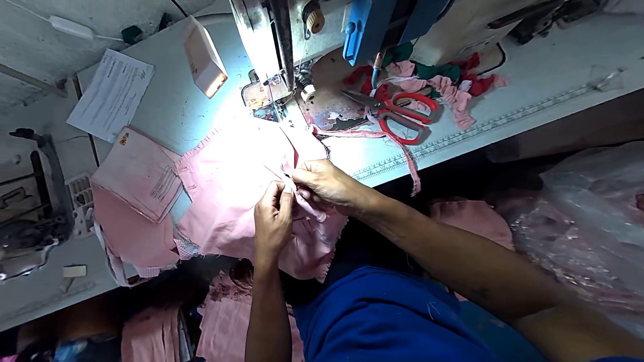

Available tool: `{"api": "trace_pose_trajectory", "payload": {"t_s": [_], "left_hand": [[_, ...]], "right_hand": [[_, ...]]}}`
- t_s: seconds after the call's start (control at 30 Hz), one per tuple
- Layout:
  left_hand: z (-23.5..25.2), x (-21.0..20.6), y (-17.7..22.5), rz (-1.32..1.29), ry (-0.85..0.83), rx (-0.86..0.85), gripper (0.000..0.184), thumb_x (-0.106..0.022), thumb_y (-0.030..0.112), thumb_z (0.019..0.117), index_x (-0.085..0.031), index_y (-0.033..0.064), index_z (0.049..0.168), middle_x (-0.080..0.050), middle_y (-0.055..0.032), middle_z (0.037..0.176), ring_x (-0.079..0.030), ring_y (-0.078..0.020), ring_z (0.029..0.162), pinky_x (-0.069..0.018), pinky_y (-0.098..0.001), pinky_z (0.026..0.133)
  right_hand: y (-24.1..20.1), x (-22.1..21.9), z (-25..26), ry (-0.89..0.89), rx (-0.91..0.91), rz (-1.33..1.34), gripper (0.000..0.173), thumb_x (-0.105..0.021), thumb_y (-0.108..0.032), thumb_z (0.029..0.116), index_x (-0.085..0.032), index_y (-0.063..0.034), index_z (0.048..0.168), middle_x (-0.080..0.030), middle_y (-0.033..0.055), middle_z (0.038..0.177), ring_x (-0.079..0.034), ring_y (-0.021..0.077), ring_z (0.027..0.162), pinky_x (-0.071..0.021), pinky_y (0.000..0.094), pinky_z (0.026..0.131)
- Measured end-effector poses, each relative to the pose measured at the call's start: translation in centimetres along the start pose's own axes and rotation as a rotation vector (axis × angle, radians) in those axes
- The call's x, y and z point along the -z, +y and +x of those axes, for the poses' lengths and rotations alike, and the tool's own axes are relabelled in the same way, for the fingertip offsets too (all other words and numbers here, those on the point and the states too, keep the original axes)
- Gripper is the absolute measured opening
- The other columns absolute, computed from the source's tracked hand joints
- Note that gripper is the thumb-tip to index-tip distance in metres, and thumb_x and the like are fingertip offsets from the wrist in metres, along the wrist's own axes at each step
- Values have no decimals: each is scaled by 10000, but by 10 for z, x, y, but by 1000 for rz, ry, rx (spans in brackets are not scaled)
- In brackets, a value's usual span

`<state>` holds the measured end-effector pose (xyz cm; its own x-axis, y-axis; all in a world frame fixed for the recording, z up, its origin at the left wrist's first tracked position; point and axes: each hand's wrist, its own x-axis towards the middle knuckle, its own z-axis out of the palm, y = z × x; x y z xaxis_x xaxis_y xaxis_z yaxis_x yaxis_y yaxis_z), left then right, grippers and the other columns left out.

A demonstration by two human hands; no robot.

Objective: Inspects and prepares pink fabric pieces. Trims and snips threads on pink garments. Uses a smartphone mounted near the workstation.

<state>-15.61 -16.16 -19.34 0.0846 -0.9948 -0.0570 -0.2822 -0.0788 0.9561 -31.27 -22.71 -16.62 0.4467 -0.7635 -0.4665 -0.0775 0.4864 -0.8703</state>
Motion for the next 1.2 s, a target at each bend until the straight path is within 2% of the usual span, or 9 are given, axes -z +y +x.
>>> {"api": "trace_pose_trajectory", "payload": {"t_s": [0.2, 0.47, 0.6, 0.7, 0.83, 0.9, 1.0, 1.1, 1.2], "left_hand": [[2, 0, -1, -25, 2, -18, 201, -477, 157, 1070, -640, 85, 976, -619, -20, 730, -608, -123, 614, -522, -284, 553], [4, -1, -2, -9, 8, -30, 187, -496, 172, 1062, -640, 99, 967, -613, -11, 716, -603, -122, 613, -519, -293, 560], [1, -1, -3, -18, 15, -37, 203, -498, 151, 1056, -651, 60, 958, -623, -7, 728, -621, -109, 629, -554, -288, 589], [3, -1, -3, -40, 10, -47, 206, -498, 125, 1041, -665, 26, 970, -638, -10, 744, -631, -96, 640, -561, -261, 601], [6, 2, 7, -2, 78, 21, 170, -544, 133, 1017, -660, 22, 962, -654, -26, 723, -627, -106, 575, -549, -262, 521], [11, 3, 16, 69, 175, 75, 159, -591, 165, 988, -657, 20, 982, -690, -35, 724, -667, -127, 553, -585, -302, 492], [22, 4, 23, -49, 154, 123, 176, -628, 145, 1018, -684, -19, 992, -703, -67, 711, -673, -142, 538, -595, -305, 489], [28, 4, 10, -120, 176, 25, 88, -698, 61, 935, -682, -24, 924, -692, -62, 682, -661, -130, 538, -580, -287, 493], [28, -4, 4, 90, 270, -93, 93, -708, 131, 911, -704, 43, 882, -683, 4, 683, -645, -79, 557, -560, -264, 512]], "right_hand": [[4, -5, -3, -5, -70, 324, 335, -500, -301, 1075, -535, -114, 800, -414, -20, 557, -317, 41, 393, -289, 185, 366], [3, 6, -4, 39, 36, 59, 328, -539, -321, 1063, -566, -92, 831, -490, 15, 576, -403, 77, 428, -335, 221, 408], [11, 10, 0, 230, 257, -365, 295, -765, -355, 889, -650, -111, 1010, -598, 17, 662, -570, 136, 554, -506, 357, 527], [4, 13, 9, 167, 324, -504, 319, -710, -356, 914, -723, -101, 1105, -690, 53, 869, -649, 173, 791, -551, 425, 759], [-5, 6, 12, 163, 379, -639, 303, -644, -351, 929, -715, -60, 970, -684, 106, 884, -663, 244, 859, -525, 476, 774], [-10, 4, 9, 142, 364, -616, 320, -643, -359, 948, -697, -45, 979, -668, 115, 879, -644, 244, 849, -511, 457, 778], [-6, 4, 11, 123, 394, -580, 287, -612, -304, 969, -698, -33, 1004, -669, 121, 877, -644, 243, 840, -516, 447, 778], [-4, 0, 8, 190, 358, -589, 303, -590, -316, 970, -684, -29, 970, -658, 129, 856, -643, 259, 827, -510, 463, 757], [0, 0, 8, 239, 314, -658, 329, -586, -360, 960, -674, -44, 999, -674, 131, 902, -667, 280, 877, -524, 493, 766]]}}
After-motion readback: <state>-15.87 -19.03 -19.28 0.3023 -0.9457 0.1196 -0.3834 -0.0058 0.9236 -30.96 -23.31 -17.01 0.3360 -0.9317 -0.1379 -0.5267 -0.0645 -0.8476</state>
